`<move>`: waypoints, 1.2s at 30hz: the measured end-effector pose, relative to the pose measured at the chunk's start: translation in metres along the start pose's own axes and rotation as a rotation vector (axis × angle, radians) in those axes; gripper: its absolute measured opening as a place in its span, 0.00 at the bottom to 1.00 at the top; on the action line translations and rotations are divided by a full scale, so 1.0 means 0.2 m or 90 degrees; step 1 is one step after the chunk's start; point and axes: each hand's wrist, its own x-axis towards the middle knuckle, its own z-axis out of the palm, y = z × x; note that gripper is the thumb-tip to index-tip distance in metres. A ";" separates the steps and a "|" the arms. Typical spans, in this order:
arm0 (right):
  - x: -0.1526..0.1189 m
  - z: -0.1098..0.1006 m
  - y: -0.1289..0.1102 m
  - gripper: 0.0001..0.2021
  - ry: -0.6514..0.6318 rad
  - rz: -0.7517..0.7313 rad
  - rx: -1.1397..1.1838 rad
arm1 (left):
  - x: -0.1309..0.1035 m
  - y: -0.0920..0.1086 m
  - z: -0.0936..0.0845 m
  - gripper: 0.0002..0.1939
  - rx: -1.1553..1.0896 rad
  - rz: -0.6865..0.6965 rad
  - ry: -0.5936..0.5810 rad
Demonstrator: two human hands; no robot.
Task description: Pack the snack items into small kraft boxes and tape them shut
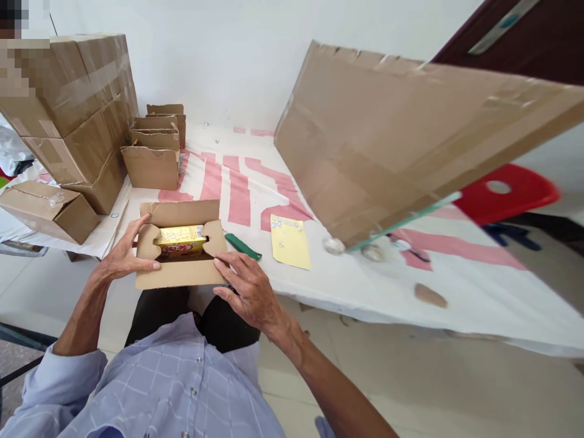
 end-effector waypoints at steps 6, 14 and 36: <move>0.09 -0.02 0.00 0.15 0.018 0.061 0.060 | 0.03 0.02 0.01 0.58 0.057 -0.008 0.048; 0.22 -0.09 0.00 0.14 -0.064 0.052 0.101 | 0.10 0.08 0.04 0.49 0.097 -0.040 0.099; 0.28 -0.20 0.27 0.17 -0.084 0.402 0.282 | 0.04 -0.11 0.16 0.74 -0.125 0.086 0.019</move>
